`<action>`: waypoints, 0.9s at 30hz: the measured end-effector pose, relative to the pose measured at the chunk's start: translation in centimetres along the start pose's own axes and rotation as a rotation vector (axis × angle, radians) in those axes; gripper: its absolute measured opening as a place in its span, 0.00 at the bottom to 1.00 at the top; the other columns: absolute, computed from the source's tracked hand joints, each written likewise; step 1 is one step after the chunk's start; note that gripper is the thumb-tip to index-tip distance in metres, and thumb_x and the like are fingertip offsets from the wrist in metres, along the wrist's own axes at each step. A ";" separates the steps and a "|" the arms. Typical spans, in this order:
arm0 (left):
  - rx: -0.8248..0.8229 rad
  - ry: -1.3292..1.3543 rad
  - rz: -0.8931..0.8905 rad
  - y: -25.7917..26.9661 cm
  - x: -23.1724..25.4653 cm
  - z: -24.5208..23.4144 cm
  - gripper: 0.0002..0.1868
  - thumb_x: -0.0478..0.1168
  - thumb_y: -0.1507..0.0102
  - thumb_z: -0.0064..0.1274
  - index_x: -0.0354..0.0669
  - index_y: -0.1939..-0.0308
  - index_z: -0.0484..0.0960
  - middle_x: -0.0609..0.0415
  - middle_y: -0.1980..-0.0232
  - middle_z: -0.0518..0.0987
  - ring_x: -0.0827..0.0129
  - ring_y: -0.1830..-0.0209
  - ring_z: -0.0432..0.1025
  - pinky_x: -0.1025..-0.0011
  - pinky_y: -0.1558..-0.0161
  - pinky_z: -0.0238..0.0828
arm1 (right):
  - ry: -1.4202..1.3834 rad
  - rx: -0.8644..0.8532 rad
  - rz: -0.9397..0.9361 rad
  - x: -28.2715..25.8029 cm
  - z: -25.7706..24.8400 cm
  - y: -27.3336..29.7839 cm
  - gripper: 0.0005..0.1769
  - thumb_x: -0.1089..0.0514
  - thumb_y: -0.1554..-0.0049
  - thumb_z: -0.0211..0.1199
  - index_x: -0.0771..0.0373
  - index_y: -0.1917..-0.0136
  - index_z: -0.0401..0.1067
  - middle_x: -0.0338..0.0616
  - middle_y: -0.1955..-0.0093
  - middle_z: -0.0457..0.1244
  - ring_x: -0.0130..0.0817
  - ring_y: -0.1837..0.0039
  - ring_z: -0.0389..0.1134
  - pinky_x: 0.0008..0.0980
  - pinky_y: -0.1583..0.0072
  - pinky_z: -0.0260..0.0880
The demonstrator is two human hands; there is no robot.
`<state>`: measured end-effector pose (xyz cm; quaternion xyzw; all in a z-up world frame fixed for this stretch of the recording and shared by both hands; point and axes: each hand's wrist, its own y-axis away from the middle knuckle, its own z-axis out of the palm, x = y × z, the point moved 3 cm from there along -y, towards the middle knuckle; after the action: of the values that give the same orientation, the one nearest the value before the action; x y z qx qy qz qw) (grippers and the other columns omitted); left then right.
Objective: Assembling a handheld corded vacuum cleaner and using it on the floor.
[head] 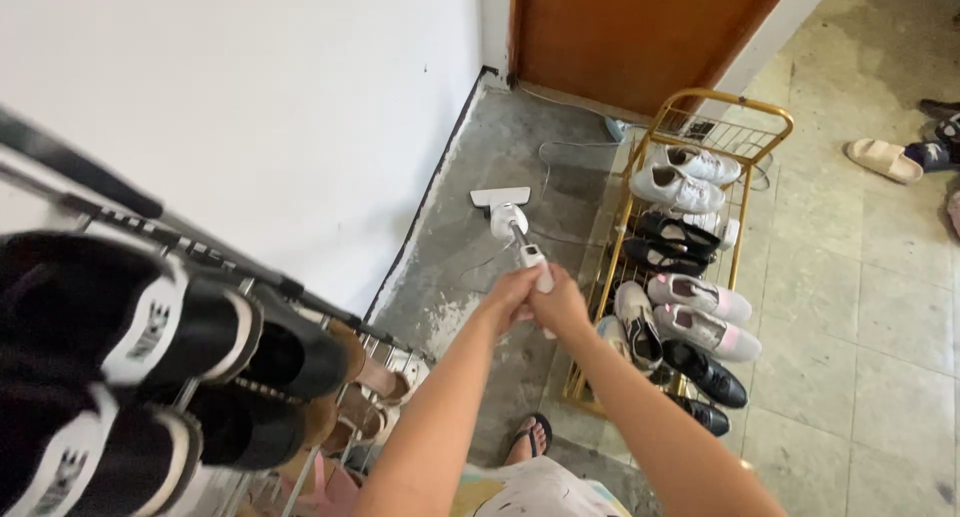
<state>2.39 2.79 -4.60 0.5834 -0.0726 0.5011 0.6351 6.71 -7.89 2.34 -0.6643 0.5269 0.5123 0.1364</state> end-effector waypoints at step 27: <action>0.154 -0.064 -0.094 -28.7 14.6 -3.0 0.26 0.60 0.33 0.46 0.47 0.41 0.73 0.55 0.56 0.80 0.67 0.64 0.75 0.64 0.64 0.69 | 0.258 -0.048 -0.058 -5.2 -4.5 -31.9 0.44 0.48 0.55 0.67 0.52 0.26 0.64 0.55 0.40 0.69 0.53 0.38 0.70 0.47 0.38 0.71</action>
<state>28.71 18.54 -14.89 0.6488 -0.0263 0.4559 0.6086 36.35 4.74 -2.86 -0.7428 0.5082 0.4308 0.0662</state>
